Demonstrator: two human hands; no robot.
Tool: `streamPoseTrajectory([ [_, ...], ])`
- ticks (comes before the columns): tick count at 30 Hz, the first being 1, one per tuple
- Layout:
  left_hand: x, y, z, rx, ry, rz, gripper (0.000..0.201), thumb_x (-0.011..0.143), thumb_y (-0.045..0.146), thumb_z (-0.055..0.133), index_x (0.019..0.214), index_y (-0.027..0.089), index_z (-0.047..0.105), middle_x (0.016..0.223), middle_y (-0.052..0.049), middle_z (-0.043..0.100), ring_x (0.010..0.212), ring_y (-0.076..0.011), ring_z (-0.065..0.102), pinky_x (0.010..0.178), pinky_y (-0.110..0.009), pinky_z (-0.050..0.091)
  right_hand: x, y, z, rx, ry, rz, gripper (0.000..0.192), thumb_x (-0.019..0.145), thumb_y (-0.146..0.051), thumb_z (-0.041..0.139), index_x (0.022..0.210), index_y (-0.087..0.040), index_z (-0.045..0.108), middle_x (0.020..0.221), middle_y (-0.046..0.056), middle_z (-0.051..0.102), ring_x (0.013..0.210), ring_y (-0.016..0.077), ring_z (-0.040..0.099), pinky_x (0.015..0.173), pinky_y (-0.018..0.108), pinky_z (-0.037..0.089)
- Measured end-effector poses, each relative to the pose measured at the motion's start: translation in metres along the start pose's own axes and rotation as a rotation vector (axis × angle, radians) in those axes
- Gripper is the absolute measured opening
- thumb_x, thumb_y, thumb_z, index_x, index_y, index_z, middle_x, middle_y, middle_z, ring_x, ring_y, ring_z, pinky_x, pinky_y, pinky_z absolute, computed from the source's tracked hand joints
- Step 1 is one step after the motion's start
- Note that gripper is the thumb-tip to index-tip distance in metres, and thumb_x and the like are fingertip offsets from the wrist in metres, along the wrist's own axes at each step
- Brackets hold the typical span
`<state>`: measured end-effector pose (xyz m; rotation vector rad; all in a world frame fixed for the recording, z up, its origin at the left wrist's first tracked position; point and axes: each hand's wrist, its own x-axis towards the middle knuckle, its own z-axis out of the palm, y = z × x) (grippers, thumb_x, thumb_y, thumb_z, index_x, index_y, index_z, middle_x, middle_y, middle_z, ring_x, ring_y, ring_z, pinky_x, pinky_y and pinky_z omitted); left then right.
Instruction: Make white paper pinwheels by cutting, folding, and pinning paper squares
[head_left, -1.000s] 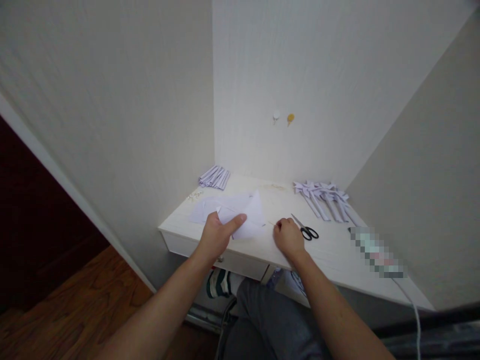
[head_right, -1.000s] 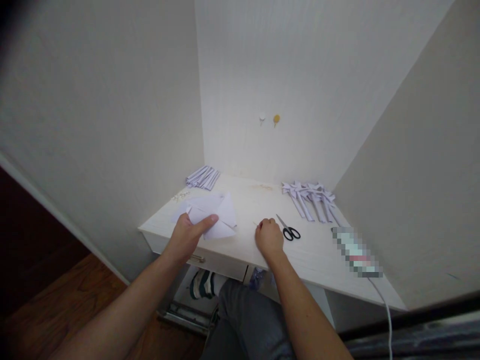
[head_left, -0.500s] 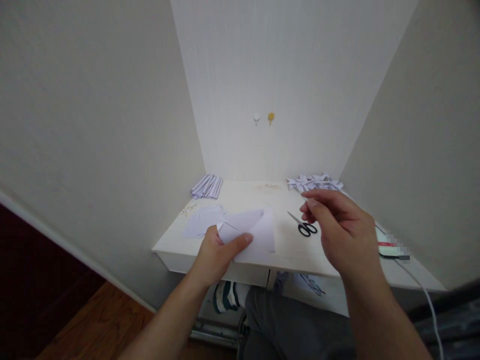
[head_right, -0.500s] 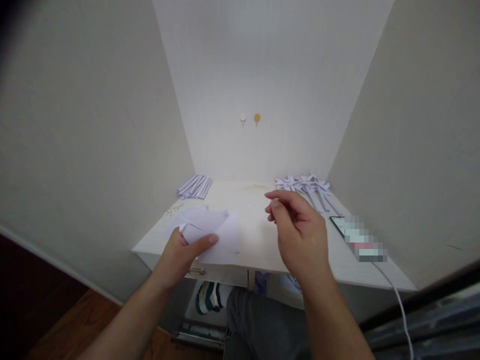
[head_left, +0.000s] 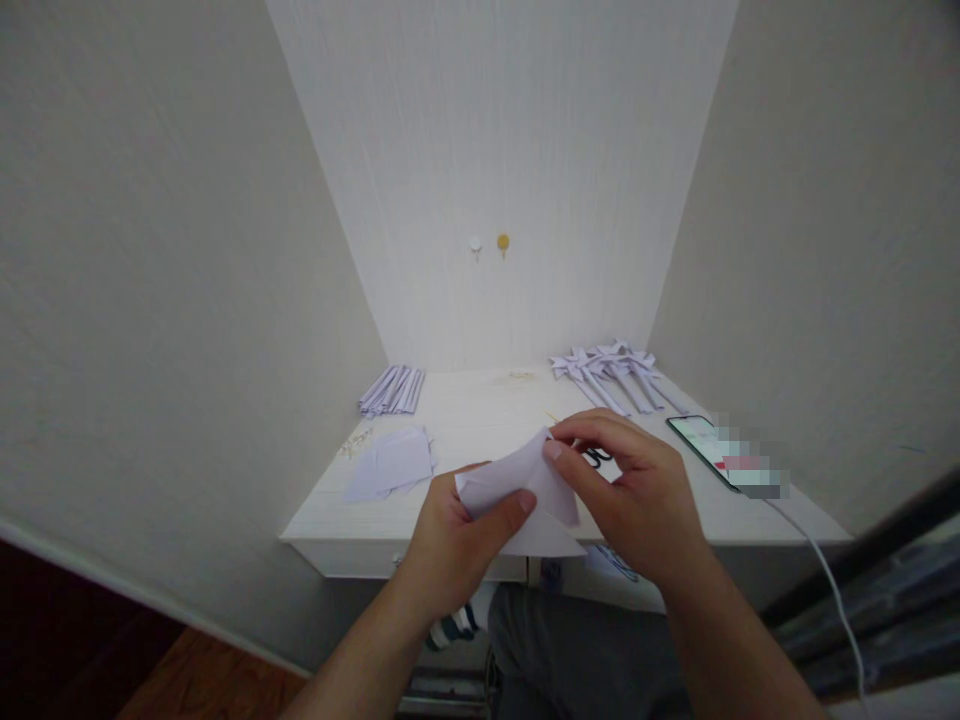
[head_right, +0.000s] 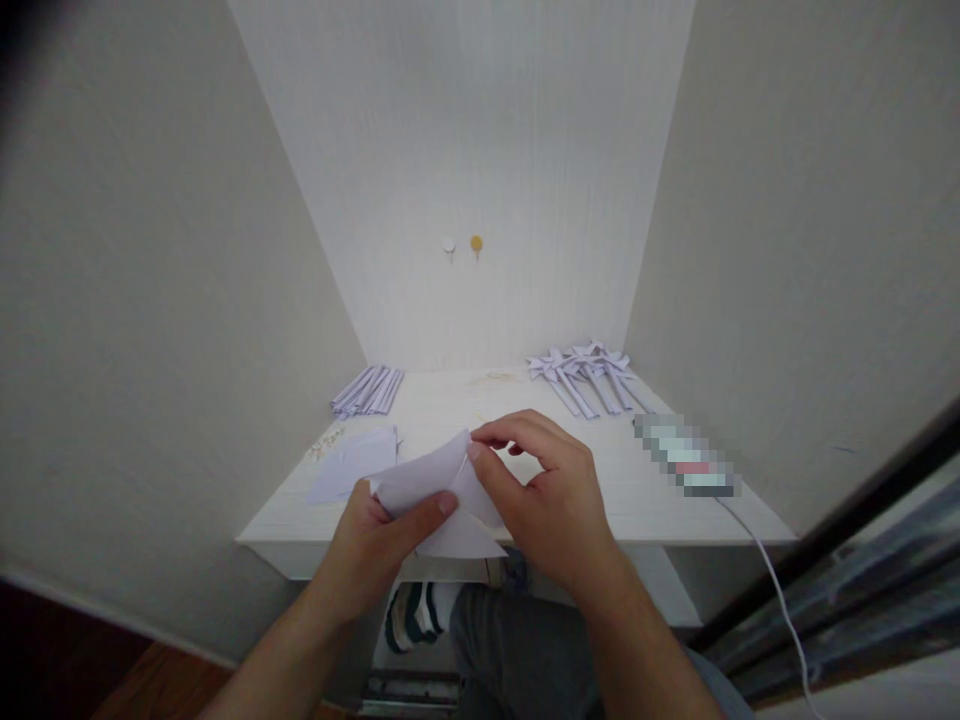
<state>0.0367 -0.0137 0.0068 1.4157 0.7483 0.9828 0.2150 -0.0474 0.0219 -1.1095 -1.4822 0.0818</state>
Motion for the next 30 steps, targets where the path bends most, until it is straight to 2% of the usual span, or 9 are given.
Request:
streamPoseTrajectory([
  [5, 0.000, -0.007, 0.002, -0.057, -0.011, -0.049, 0.034, 0.077, 0.037, 0.083, 0.106, 0.019, 0.082, 0.094, -0.007, 0.082, 0.084, -0.0278, 0.078, 0.079, -0.040, 0.064, -0.001, 0.001, -0.002, 0.044, 0.001, 0.053, 0.008, 0.089, -0.019, 0.068, 0.084, -0.022, 0.072, 0.084, 0.002, 0.072, 0.075, 0.0170, 0.063, 0.069, 0.030, 0.052],
  [9, -0.001, -0.008, -0.003, -0.017, -0.029, -0.044, 0.030, 0.078, 0.040, 0.082, 0.100, 0.020, 0.081, 0.090, -0.007, 0.081, 0.082, -0.0259, 0.075, 0.074, -0.036, 0.062, -0.002, 0.002, -0.003, 0.055, 0.013, 0.130, 0.009, 0.087, -0.020, 0.067, 0.080, -0.022, 0.072, 0.077, 0.000, 0.070, 0.070, 0.0161, 0.063, 0.065, 0.029, 0.049],
  [12, 0.000, 0.004, -0.010, 0.168, 0.086, 0.158, 0.026, 0.075, 0.035, 0.083, 0.099, 0.024, 0.079, 0.091, -0.006, 0.078, 0.082, -0.0226, 0.071, 0.070, -0.030, 0.057, -0.002, 0.001, -0.006, 0.012, 0.034, 0.185, 0.011, 0.085, -0.019, 0.065, 0.077, -0.022, 0.071, 0.073, -0.001, 0.069, 0.066, 0.0159, 0.061, 0.062, 0.028, 0.047],
  [15, 0.003, 0.025, -0.012, 0.447, 0.208, 0.422, 0.029, 0.076, 0.028, 0.081, 0.105, 0.028, 0.077, 0.098, -0.005, 0.075, 0.092, -0.0235, 0.068, 0.081, -0.033, 0.053, -0.003, -0.002, -0.007, -0.086, 0.041, 0.142, 0.012, 0.083, -0.017, 0.064, 0.074, -0.022, 0.070, 0.071, -0.001, 0.068, 0.066, 0.0161, 0.060, 0.063, 0.029, 0.045],
  [17, 0.006, 0.037, -0.009, 0.676, 0.149, 0.545, 0.016, 0.080, 0.024, 0.076, 0.096, 0.026, 0.076, 0.094, -0.006, 0.075, 0.090, -0.0241, 0.067, 0.081, -0.035, 0.051, -0.004, -0.005, -0.007, -0.133, 0.015, 0.074, 0.012, 0.083, -0.015, 0.063, 0.074, -0.021, 0.068, 0.071, -0.001, 0.067, 0.068, 0.0162, 0.061, 0.065, 0.029, 0.045],
  [20, 0.012, 0.045, -0.002, 0.846, 0.035, 0.635, 0.007, 0.085, 0.023, 0.073, 0.092, 0.025, 0.073, 0.090, -0.005, 0.073, 0.090, -0.0236, 0.066, 0.082, -0.036, 0.049, -0.007, -0.010, -0.007, -0.179, -0.043, -0.008, 0.012, 0.081, -0.013, 0.063, 0.074, -0.021, 0.066, 0.071, -0.001, 0.066, 0.070, 0.0167, 0.061, 0.066, 0.030, 0.043],
  [24, 0.014, 0.043, 0.001, 0.887, -0.049, 0.627, 0.009, 0.087, 0.014, 0.068, 0.089, 0.022, 0.071, 0.089, -0.004, 0.072, 0.090, -0.0215, 0.064, 0.082, -0.035, 0.047, -0.010, -0.014, -0.008, -0.218, -0.092, -0.035, 0.012, 0.081, -0.011, 0.064, 0.073, -0.020, 0.066, 0.071, 0.000, 0.065, 0.072, 0.0180, 0.060, 0.067, 0.032, 0.042],
  [30, 0.014, 0.042, 0.000, 0.834, -0.081, 0.623, 0.011, 0.087, 0.009, 0.067, 0.084, 0.019, 0.070, 0.085, -0.002, 0.070, 0.086, -0.0177, 0.063, 0.079, -0.033, 0.046, -0.011, -0.016, -0.008, -0.206, -0.119, -0.024, 0.012, 0.083, -0.011, 0.065, 0.075, -0.019, 0.068, 0.072, 0.001, 0.065, 0.073, 0.0183, 0.059, 0.068, 0.033, 0.041],
])
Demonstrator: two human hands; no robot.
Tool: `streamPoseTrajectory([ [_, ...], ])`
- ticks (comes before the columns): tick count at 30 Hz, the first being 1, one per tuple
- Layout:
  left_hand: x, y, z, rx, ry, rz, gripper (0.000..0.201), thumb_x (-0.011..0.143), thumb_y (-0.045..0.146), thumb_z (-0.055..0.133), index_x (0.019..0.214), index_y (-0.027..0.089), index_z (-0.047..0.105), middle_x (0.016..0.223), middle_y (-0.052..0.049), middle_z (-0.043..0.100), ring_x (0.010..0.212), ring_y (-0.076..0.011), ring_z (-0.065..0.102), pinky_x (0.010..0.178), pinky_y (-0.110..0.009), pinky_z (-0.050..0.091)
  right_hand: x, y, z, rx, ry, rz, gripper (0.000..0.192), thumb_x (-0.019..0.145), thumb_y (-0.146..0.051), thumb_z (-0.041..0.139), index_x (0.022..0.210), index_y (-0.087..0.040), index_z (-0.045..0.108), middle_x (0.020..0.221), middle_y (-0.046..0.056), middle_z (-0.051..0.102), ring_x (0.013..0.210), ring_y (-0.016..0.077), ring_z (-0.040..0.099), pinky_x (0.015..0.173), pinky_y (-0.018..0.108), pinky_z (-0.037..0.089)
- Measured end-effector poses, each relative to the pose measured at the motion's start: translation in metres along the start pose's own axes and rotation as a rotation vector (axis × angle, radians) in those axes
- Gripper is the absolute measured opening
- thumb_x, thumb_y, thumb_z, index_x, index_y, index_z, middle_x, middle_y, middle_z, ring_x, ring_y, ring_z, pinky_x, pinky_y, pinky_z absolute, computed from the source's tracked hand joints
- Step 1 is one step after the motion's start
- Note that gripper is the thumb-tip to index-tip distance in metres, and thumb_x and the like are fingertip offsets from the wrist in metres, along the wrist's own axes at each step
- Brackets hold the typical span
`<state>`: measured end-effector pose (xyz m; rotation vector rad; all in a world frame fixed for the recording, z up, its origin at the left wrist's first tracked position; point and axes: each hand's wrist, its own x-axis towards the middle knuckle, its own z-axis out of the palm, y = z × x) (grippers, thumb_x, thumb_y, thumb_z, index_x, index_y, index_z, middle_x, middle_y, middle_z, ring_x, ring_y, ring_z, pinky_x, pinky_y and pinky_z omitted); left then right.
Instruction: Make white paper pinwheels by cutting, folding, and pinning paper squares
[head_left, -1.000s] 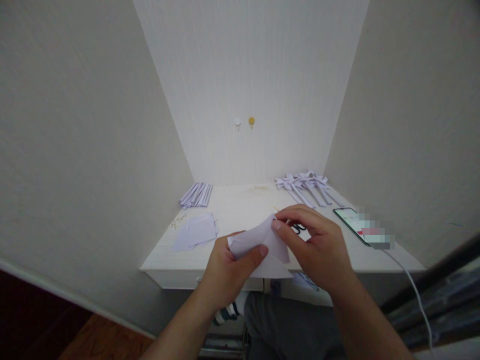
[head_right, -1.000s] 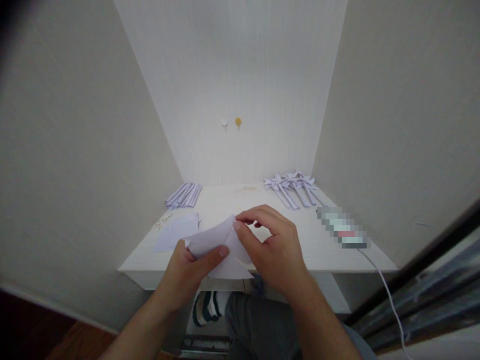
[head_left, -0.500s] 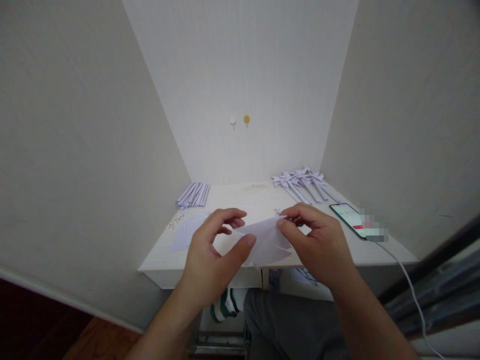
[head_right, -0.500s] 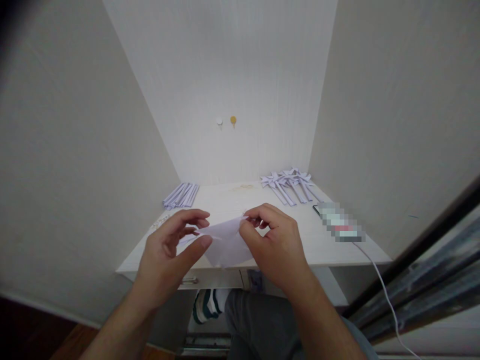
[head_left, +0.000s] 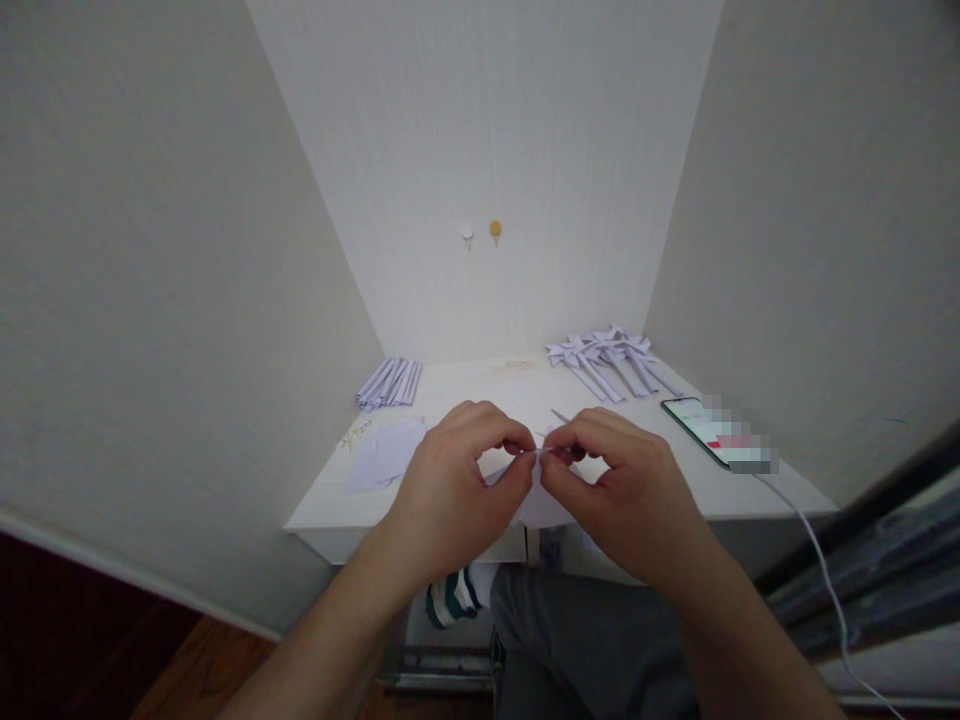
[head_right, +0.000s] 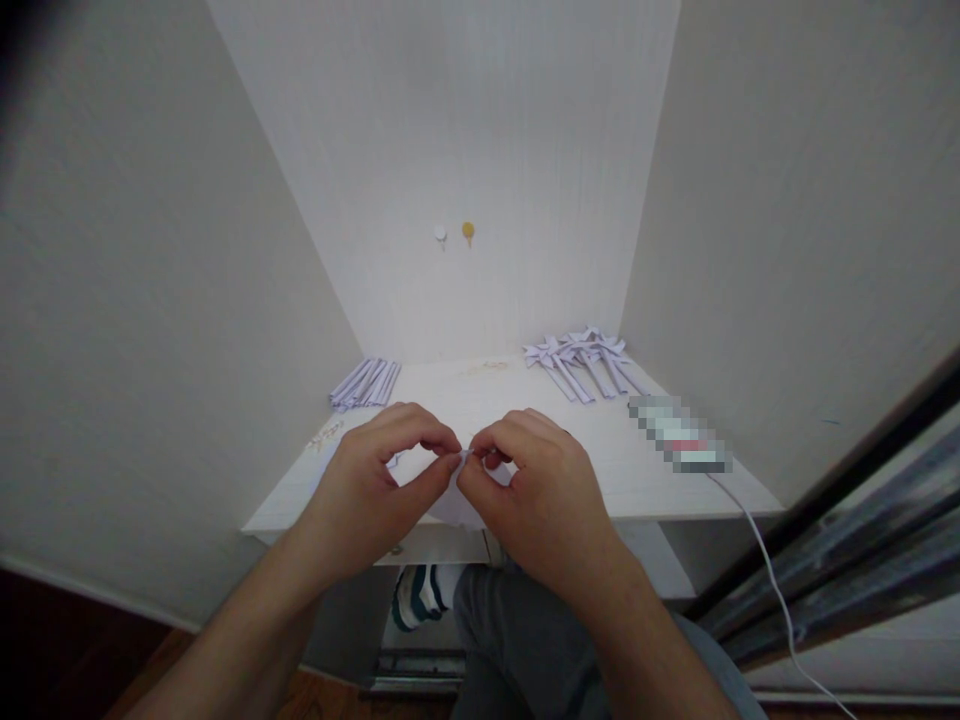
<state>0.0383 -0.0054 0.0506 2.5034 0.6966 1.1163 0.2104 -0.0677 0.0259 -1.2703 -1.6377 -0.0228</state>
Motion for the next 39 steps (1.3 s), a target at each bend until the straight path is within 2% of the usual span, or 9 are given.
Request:
streamPoseTrajectory([
  [5, 0.000, -0.001, 0.000, -0.048, -0.009, 0.031, 0.013, 0.087, 0.006, 0.066, 0.083, 0.018, 0.068, 0.084, -0.001, 0.067, 0.084, -0.0157, 0.061, 0.078, -0.030, 0.045, 0.001, -0.001, 0.001, 0.049, -0.014, 0.047, 0.012, 0.081, -0.010, 0.064, 0.074, -0.018, 0.069, 0.072, 0.000, 0.065, 0.072, 0.0172, 0.060, 0.066, 0.031, 0.041],
  [12, 0.001, -0.001, -0.002, -0.216, -0.072, -0.025, 0.011, 0.091, 0.009, 0.064, 0.085, 0.018, 0.068, 0.085, 0.000, 0.065, 0.083, -0.0130, 0.058, 0.077, -0.027, 0.044, 0.002, -0.005, -0.003, 0.139, -0.052, 0.142, 0.015, 0.082, -0.012, 0.062, 0.072, -0.019, 0.069, 0.067, -0.001, 0.065, 0.065, 0.0147, 0.057, 0.063, 0.029, 0.041],
  [18, 0.002, -0.001, -0.005, -0.386, -0.118, -0.179, 0.006, 0.092, 0.019, 0.068, 0.087, 0.018, 0.071, 0.084, 0.000, 0.064, 0.082, -0.0136, 0.057, 0.074, -0.027, 0.042, 0.002, -0.007, -0.008, 0.214, -0.060, 0.170, 0.014, 0.084, -0.014, 0.064, 0.074, -0.020, 0.072, 0.068, -0.002, 0.066, 0.065, 0.0136, 0.058, 0.061, 0.027, 0.043],
  [27, -0.002, -0.006, -0.001, -0.582, -0.101, -0.349, 0.010, 0.089, 0.028, 0.073, 0.087, 0.018, 0.073, 0.082, 0.000, 0.066, 0.076, -0.0129, 0.056, 0.067, -0.026, 0.040, -0.001, -0.006, -0.010, 0.216, -0.053, 0.154, 0.010, 0.086, -0.017, 0.068, 0.081, -0.022, 0.075, 0.072, -0.002, 0.068, 0.068, 0.0145, 0.060, 0.063, 0.027, 0.045],
  [33, -0.003, -0.008, -0.003, -0.778, -0.065, -0.449, 0.016, 0.085, 0.032, 0.078, 0.087, 0.017, 0.071, 0.079, 0.001, 0.064, 0.069, -0.0106, 0.053, 0.061, -0.022, 0.039, -0.001, -0.003, -0.013, 0.308, -0.044, 0.210, 0.020, 0.095, -0.021, 0.061, 0.097, -0.026, 0.080, 0.088, 0.000, 0.078, 0.083, 0.0161, 0.068, 0.073, 0.027, 0.050],
  [36, -0.001, -0.007, -0.006, -0.860, -0.048, -0.455, 0.018, 0.083, 0.030, 0.080, 0.085, 0.015, 0.070, 0.077, 0.001, 0.063, 0.067, -0.0093, 0.053, 0.060, -0.020, 0.039, -0.001, -0.002, -0.016, 0.386, -0.042, 0.266, 0.021, 0.094, -0.020, 0.060, 0.096, -0.025, 0.080, 0.083, 0.000, 0.077, 0.079, 0.0155, 0.067, 0.072, 0.026, 0.050],
  [39, 0.000, -0.008, -0.008, -0.915, -0.089, -0.478, 0.019, 0.084, 0.031, 0.080, 0.087, 0.016, 0.069, 0.077, 0.001, 0.062, 0.065, -0.0084, 0.053, 0.058, -0.019, 0.038, -0.002, -0.001, -0.018, 0.520, -0.068, 0.297, 0.018, 0.092, -0.017, 0.059, 0.093, -0.023, 0.076, 0.073, -0.001, 0.073, 0.068, 0.0141, 0.063, 0.063, 0.025, 0.049],
])
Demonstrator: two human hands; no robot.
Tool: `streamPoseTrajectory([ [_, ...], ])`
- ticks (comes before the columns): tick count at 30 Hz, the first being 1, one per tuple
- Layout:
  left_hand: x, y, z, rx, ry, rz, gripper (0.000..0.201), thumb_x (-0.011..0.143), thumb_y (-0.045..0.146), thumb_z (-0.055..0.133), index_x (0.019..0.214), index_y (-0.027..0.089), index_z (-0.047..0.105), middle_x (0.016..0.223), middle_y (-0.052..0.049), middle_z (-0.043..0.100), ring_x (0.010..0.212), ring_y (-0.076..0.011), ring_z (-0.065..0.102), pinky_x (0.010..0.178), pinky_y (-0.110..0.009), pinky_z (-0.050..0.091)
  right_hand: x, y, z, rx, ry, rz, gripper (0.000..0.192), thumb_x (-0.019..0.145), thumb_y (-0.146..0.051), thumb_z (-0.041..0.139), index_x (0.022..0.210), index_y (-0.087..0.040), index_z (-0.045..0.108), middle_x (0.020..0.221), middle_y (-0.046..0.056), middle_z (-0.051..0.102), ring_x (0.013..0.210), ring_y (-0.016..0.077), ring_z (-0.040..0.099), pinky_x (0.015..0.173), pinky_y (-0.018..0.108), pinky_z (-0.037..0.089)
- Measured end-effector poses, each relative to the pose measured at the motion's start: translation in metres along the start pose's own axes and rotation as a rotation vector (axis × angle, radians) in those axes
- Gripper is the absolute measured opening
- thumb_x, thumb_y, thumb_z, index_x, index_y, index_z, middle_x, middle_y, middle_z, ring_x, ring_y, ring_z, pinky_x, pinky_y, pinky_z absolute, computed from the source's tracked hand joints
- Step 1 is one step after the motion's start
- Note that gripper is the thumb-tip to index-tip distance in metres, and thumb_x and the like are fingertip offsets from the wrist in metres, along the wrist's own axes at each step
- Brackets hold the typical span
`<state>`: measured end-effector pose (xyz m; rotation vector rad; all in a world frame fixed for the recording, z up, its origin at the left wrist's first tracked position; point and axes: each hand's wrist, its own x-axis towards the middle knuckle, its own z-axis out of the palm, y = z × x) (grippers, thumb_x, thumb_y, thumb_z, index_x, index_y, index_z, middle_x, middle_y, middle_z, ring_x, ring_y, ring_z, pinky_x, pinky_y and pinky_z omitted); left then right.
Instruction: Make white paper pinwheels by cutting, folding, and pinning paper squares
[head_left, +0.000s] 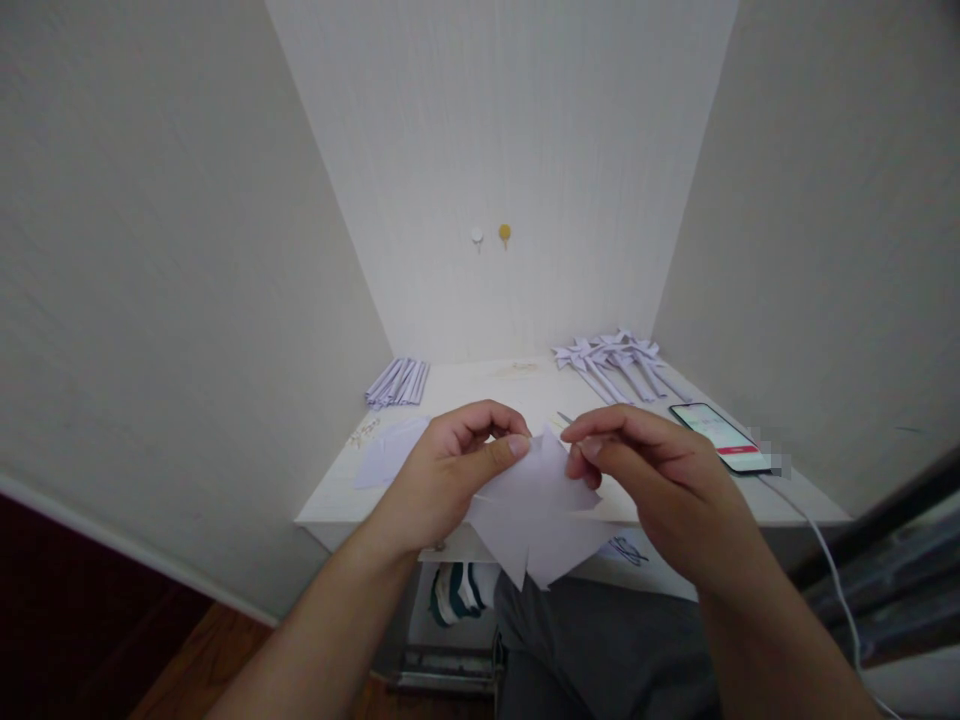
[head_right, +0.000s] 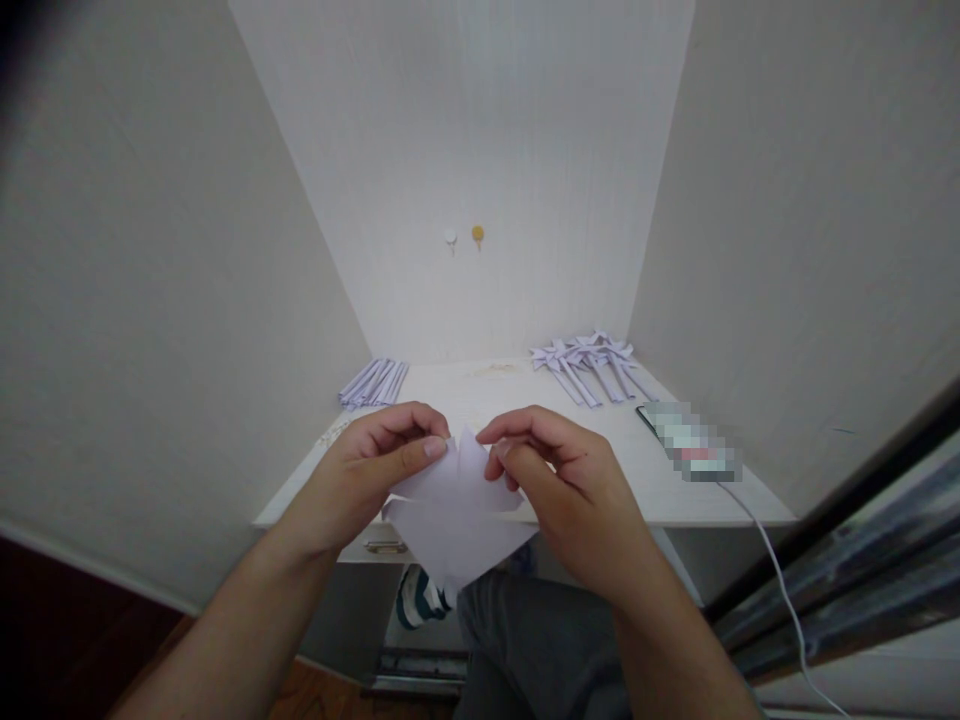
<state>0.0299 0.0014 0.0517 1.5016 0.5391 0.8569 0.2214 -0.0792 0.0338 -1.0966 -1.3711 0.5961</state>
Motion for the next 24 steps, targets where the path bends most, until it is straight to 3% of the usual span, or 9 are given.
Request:
streamPoseTrajectory([
  [6, -0.0028, 0.0020, 0.0012, -0.011, -0.007, -0.052, 0.023, 0.082, 0.034, 0.081, 0.087, 0.017, 0.067, 0.077, 0.002, 0.061, 0.061, -0.0081, 0.051, 0.053, -0.019, 0.035, -0.0030, -0.0033, -0.0007, 0.148, -0.060, 0.068, 0.007, 0.090, -0.017, 0.061, 0.090, -0.021, 0.067, 0.069, 0.000, 0.072, 0.057, 0.0130, 0.059, 0.054, 0.024, 0.048],
  [24, -0.0047, 0.0069, 0.0054, -0.109, -0.053, -0.112, 0.021, 0.080, 0.032, 0.081, 0.084, 0.016, 0.068, 0.071, 0.002, 0.061, 0.059, -0.0085, 0.052, 0.053, -0.020, 0.035, -0.0025, -0.0012, -0.0001, 0.266, -0.104, 0.092, 0.012, 0.092, -0.014, 0.060, 0.086, -0.021, 0.068, 0.073, 0.000, 0.074, 0.053, 0.0113, 0.060, 0.050, 0.023, 0.048],
])
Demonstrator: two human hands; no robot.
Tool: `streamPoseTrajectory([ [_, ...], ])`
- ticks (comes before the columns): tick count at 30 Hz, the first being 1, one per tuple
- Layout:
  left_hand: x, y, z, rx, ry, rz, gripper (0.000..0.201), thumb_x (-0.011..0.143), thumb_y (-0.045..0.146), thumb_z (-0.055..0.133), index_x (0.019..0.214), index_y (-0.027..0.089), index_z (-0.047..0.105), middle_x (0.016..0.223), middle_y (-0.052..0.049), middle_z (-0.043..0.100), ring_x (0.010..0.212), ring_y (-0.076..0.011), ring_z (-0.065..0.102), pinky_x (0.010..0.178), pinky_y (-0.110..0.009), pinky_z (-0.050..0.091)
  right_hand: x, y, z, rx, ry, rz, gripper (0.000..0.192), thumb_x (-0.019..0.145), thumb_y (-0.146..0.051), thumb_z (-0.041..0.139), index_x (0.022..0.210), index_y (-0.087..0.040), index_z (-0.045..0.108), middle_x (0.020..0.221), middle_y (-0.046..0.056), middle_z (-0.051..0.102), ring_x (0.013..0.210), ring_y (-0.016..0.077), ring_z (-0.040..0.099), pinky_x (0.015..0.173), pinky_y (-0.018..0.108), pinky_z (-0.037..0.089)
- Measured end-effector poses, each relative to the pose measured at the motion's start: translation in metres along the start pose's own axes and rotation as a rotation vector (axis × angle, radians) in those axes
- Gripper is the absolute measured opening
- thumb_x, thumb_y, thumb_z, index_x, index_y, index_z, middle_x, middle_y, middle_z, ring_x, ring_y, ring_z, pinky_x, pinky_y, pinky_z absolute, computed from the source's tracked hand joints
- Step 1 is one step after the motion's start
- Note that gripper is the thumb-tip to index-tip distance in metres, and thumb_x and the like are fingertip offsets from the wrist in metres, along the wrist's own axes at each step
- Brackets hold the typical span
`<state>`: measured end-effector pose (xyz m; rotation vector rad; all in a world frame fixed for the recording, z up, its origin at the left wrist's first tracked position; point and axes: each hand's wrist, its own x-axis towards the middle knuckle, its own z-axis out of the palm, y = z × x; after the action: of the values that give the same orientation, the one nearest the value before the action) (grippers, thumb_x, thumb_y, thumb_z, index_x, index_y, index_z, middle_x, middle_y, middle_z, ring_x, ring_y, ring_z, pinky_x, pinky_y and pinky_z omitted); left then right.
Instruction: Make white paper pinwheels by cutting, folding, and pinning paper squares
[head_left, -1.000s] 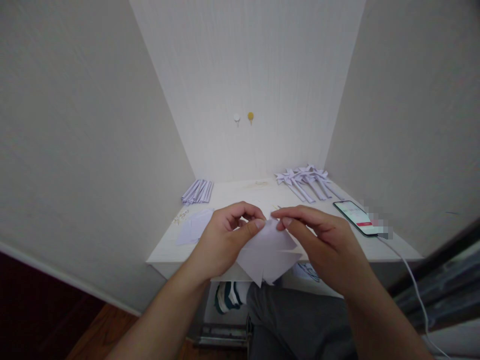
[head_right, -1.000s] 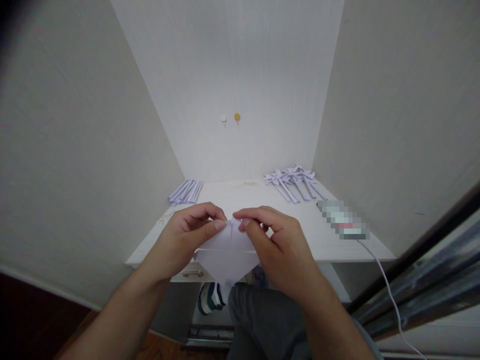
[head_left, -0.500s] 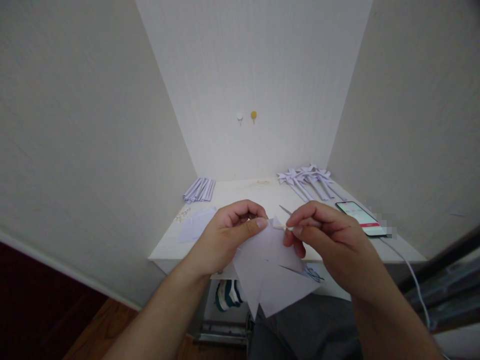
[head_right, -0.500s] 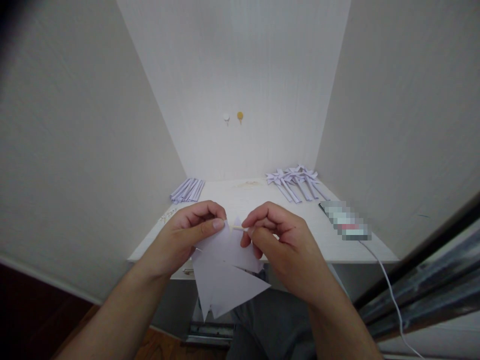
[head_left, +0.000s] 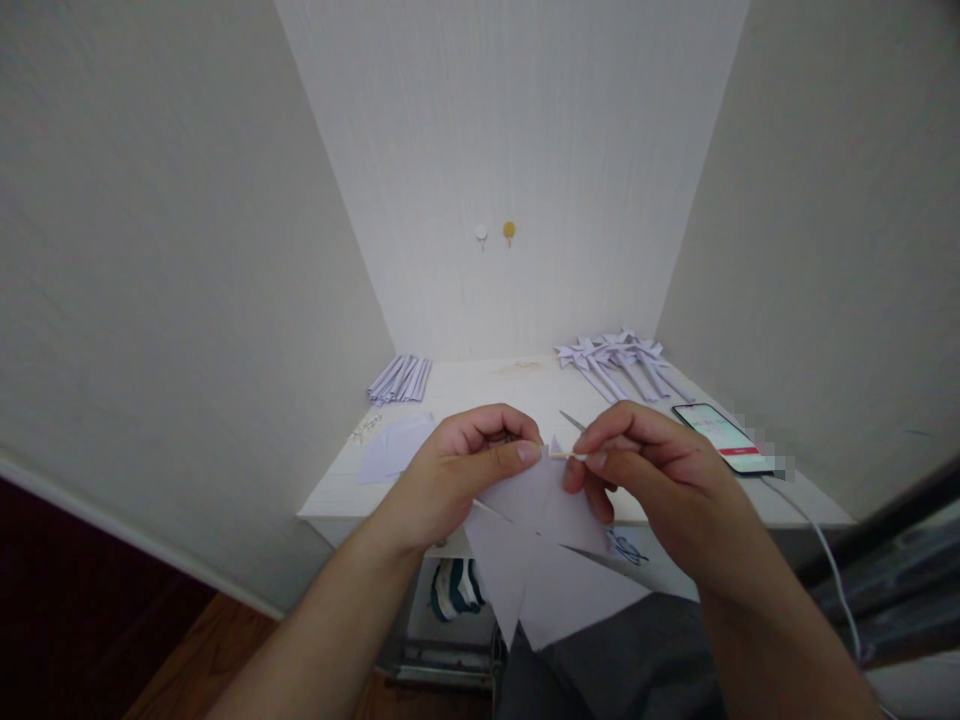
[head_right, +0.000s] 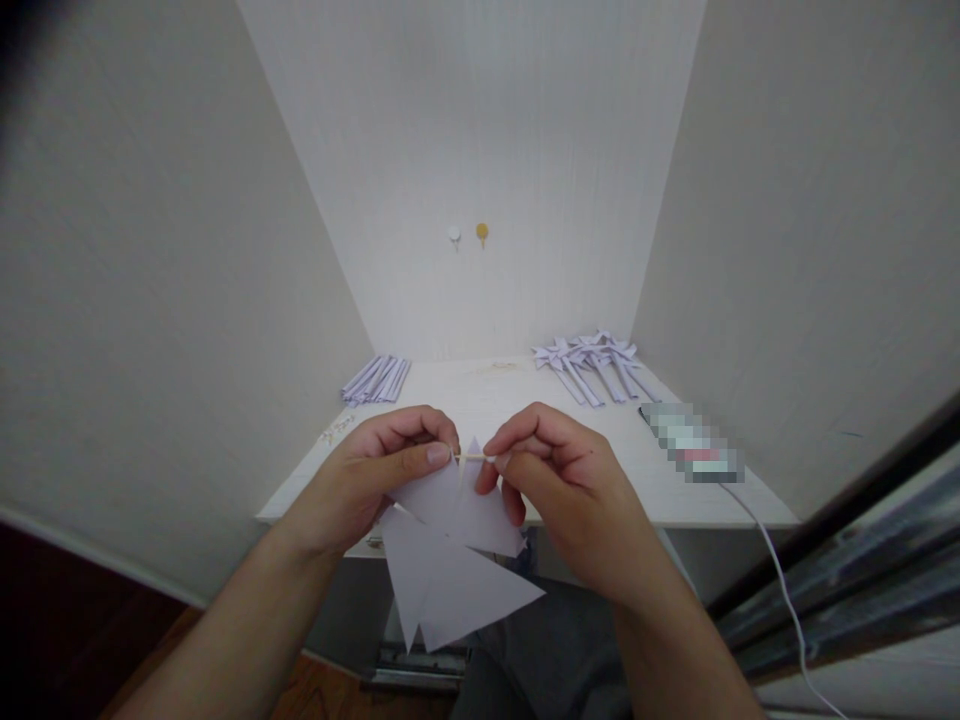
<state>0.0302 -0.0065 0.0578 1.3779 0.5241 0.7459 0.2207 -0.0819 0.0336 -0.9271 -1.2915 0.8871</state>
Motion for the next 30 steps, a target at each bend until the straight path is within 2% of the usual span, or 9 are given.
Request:
streamPoseTrajectory([
  [12, 0.002, -0.002, 0.000, -0.058, -0.048, -0.070, 0.025, 0.074, 0.035, 0.084, 0.082, 0.017, 0.069, 0.072, 0.001, 0.065, 0.055, -0.0085, 0.051, 0.055, -0.023, 0.036, 0.006, 0.010, 0.000, 0.268, -0.088, 0.125, 0.007, 0.090, -0.021, 0.066, 0.083, -0.021, 0.067, 0.070, 0.000, 0.073, 0.049, 0.0114, 0.057, 0.046, 0.023, 0.043],
  [15, 0.002, -0.004, 0.000, -0.108, -0.079, -0.073, 0.025, 0.074, 0.034, 0.085, 0.081, 0.016, 0.069, 0.071, 0.000, 0.065, 0.055, -0.0084, 0.052, 0.055, -0.023, 0.036, 0.007, 0.009, 0.002, 0.298, -0.096, 0.156, 0.007, 0.088, -0.021, 0.067, 0.082, -0.022, 0.067, 0.069, -0.001, 0.073, 0.054, 0.0121, 0.058, 0.050, 0.023, 0.043],
  [23, 0.000, -0.006, -0.003, -0.132, -0.083, -0.067, 0.028, 0.073, 0.037, 0.087, 0.081, 0.017, 0.068, 0.071, 0.000, 0.066, 0.056, -0.0088, 0.053, 0.055, -0.022, 0.035, 0.007, 0.014, 0.004, 0.214, -0.096, 0.159, 0.008, 0.091, -0.026, 0.068, 0.084, -0.024, 0.069, 0.073, -0.001, 0.074, 0.071, 0.0151, 0.062, 0.068, 0.026, 0.046],
  [30, 0.001, -0.008, -0.005, -0.045, -0.065, -0.036, 0.025, 0.077, 0.035, 0.084, 0.083, 0.017, 0.069, 0.070, 0.002, 0.065, 0.056, -0.0076, 0.050, 0.054, -0.022, 0.033, 0.006, 0.013, 0.002, 0.110, -0.105, 0.156, 0.010, 0.093, -0.031, 0.069, 0.088, -0.023, 0.068, 0.074, 0.001, 0.075, 0.063, 0.0156, 0.061, 0.059, 0.027, 0.047],
])
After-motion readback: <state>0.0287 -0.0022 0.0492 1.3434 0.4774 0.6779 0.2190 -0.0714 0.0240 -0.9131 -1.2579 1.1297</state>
